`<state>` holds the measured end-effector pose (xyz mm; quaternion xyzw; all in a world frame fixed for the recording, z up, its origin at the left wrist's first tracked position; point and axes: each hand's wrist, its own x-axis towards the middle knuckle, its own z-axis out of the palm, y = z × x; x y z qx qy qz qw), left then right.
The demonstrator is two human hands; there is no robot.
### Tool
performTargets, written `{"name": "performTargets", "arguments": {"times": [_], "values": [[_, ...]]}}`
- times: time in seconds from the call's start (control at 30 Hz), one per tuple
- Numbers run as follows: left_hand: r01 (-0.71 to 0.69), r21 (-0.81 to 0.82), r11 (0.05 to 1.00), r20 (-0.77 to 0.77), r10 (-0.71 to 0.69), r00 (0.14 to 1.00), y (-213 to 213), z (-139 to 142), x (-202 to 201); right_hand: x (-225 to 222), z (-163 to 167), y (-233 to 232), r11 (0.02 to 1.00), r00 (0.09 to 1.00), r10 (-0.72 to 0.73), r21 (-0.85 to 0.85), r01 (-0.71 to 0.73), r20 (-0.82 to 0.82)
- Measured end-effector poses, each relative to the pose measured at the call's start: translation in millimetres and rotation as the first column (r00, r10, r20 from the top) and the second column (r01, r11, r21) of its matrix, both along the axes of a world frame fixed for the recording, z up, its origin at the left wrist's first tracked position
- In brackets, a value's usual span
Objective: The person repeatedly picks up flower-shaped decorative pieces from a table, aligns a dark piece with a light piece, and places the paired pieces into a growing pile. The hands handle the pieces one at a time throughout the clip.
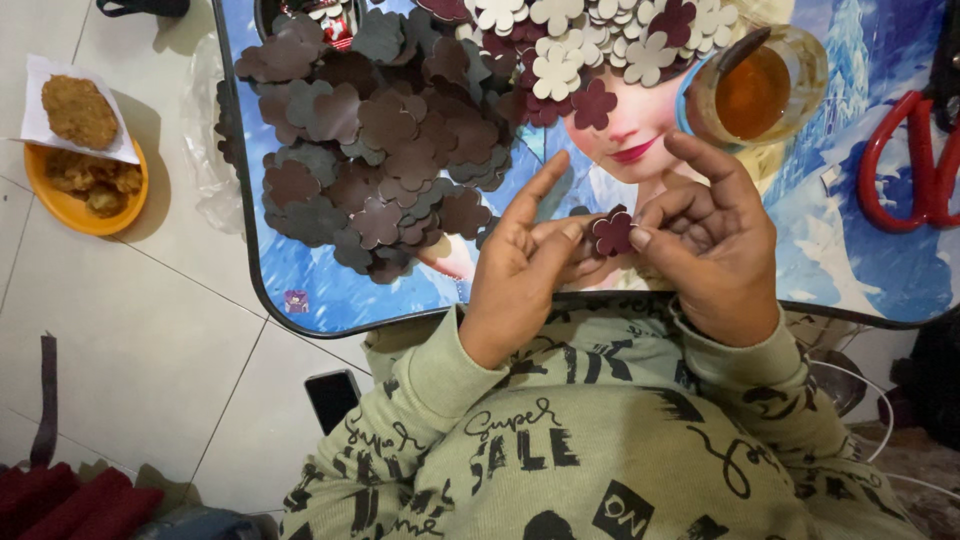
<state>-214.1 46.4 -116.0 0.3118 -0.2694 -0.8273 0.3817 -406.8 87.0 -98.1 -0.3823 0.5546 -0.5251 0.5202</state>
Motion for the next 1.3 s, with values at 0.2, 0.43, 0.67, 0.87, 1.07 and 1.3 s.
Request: {"name": "performTargets", "arguments": {"times": [0.2, 0.43, 0.67, 0.87, 1.07, 1.3], "values": [[-0.060, -0.043, 0.997, 0.066, 0.063, 0.996, 5, 4, -6, 2, -2, 1, 0.999, 1.000, -0.005, -0.039, 0.005, -0.005], [-0.087, -0.047, 0.995, 0.100, 0.091, 0.991, 1, 14, -11, 5, 0, 3, 0.998, 1.000, -0.009, -0.062, 0.010, 0.016], [-0.092, -0.029, 0.995, 0.115, 0.095, 0.989, 0, 11, -10, -3, 0, 2, 1.000, 0.993, -0.012, -0.015, 0.014, 0.114], [-0.079, -0.023, 0.997, 0.114, 0.081, 0.990, 0, 10, -11, -8, -1, 4, 0.999, 0.983, 0.031, -0.016, -0.028, 0.182], [-0.065, -0.004, 0.998, 0.120, 0.065, 0.991, -1, 14, -11, -5, -1, 3, 1.000, 0.998, 0.021, 0.015, -0.022, 0.062], [-0.081, -0.028, 0.996, 0.122, 0.084, 0.989, -1, 11, -12, -3, -1, 2, 0.999, 0.997, 0.034, -0.010, -0.034, 0.063]]}}
